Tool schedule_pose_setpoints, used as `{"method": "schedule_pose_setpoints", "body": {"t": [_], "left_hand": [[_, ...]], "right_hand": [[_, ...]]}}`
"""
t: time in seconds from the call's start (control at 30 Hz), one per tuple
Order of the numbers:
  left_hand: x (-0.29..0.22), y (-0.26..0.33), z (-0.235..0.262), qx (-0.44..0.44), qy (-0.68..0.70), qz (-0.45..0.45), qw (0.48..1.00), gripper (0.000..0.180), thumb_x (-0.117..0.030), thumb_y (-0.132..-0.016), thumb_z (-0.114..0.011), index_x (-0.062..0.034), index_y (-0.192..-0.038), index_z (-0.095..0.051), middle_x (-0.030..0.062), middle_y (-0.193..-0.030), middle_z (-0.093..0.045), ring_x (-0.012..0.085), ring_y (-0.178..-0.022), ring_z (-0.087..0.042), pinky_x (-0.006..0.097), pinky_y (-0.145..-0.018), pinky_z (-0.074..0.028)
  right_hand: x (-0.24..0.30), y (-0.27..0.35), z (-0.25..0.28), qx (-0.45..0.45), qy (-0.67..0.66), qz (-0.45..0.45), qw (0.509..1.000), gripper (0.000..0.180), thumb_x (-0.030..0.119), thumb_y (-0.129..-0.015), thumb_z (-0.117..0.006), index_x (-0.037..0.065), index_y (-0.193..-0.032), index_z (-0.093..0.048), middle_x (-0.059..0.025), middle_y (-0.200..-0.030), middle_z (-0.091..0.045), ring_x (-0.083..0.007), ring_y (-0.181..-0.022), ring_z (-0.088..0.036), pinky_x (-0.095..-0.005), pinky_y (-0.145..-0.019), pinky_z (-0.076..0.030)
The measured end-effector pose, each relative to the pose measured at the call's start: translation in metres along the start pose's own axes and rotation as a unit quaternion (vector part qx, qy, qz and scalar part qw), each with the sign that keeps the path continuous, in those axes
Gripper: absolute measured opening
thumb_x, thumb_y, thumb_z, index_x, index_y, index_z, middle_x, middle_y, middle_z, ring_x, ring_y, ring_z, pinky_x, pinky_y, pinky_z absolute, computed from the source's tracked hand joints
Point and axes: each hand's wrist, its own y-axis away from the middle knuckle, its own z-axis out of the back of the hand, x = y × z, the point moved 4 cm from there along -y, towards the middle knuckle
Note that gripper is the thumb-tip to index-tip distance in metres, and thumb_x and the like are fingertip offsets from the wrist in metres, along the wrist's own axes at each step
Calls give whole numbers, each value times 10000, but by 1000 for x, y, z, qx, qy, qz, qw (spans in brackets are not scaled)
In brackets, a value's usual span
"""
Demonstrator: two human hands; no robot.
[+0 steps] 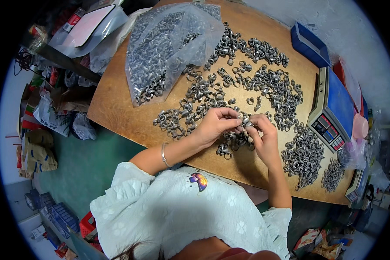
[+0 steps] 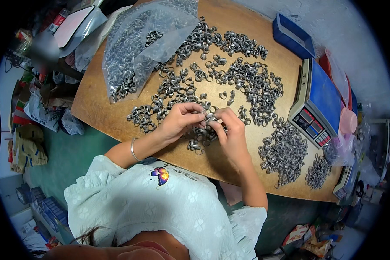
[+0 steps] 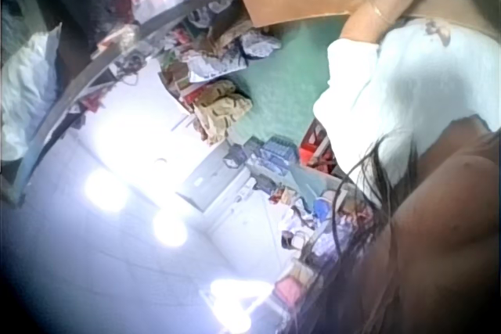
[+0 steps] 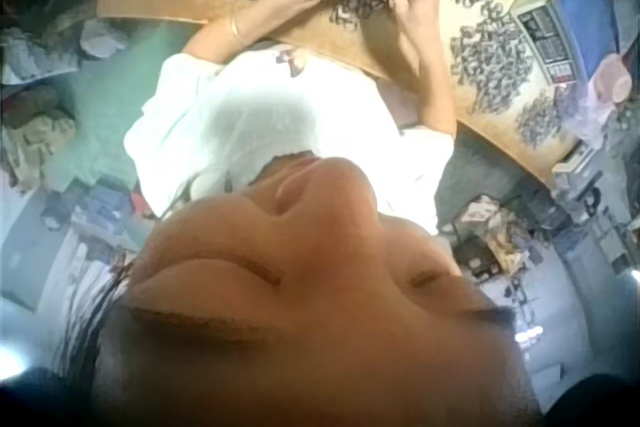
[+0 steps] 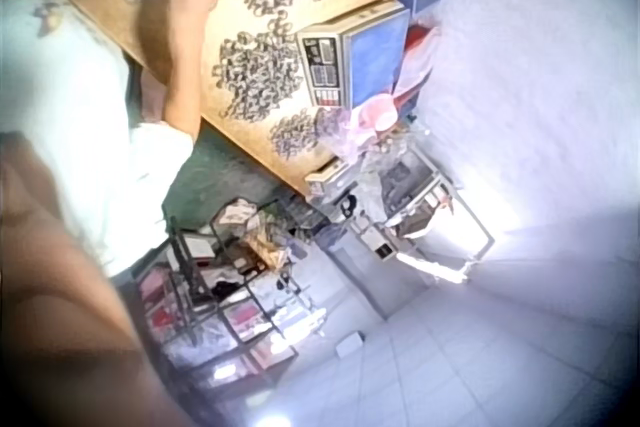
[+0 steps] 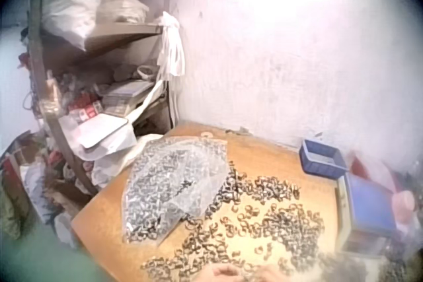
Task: The person sorts small metal rings on a wooden table by hand, taking them from a plastic bag and spreading them across the workspace near a digital scale.
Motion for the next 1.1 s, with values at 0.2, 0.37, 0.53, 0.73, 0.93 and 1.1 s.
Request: {"method": "schedule_pose_setpoints", "body": {"t": [0.2,0.37,0.53,0.73,0.93,1.1], "left_hand": [[11,2,2,41,116,111,986,158,-32,-853,-592,9,-1006,-582,75,-882,-623,130,-794,-625,267,-715,-529],[6,12,-5,50,43,172,983,229,-87,-871,-606,31,-1066,-590,85,-896,-645,133,-736,-644,243,-655,-542],[14,13,1,54,2,102,993,246,-105,-874,-615,40,-1072,-594,90,-894,-649,131,-744,-647,233,-656,-546],[12,22,-5,28,16,180,983,236,-112,-856,-645,36,-1036,-610,85,-894,-655,117,-748,-640,218,-620,-523],[21,33,-3,35,79,189,978,178,-105,-853,-647,20,-977,-622,80,-888,-648,124,-775,-632,237,-665,-516],[18,46,-16,110,133,291,941,190,-142,-869,-631,-16,-1006,-592,44,-918,-631,118,-804,-615,220,-697,-504]], "right_hand": [[24,3,1,-4,136,102,985,147,22,-752,-669,-21,-840,-559,-126,-866,-586,-279,-782,-586,-334,-655,-475],[15,16,-1,56,19,-9,998,106,7,-751,-658,-27,-779,-562,-135,-743,-571,-295,-702,-563,-341,-627,-455],[12,20,-4,22,34,7,999,97,-17,-746,-645,-28,-780,-555,-133,-717,-547,-291,-669,-540,-350,-610,-441],[17,26,-7,19,65,76,995,121,-43,-718,-643,-29,-759,-531,-133,-712,-528,-288,-661,-521,-344,-589,-423],[28,30,-11,15,47,98,994,131,-43,-715,-631,-21,-734,-504,-137,-698,-510,-294,-655,-514,-350,-590,-420],[30,32,-4,106,-88,75,988,118,-19,-744,-618,-28,-740,-501,-136,-684,-497,-300,-646,-511,-355,-591,-419]]}}
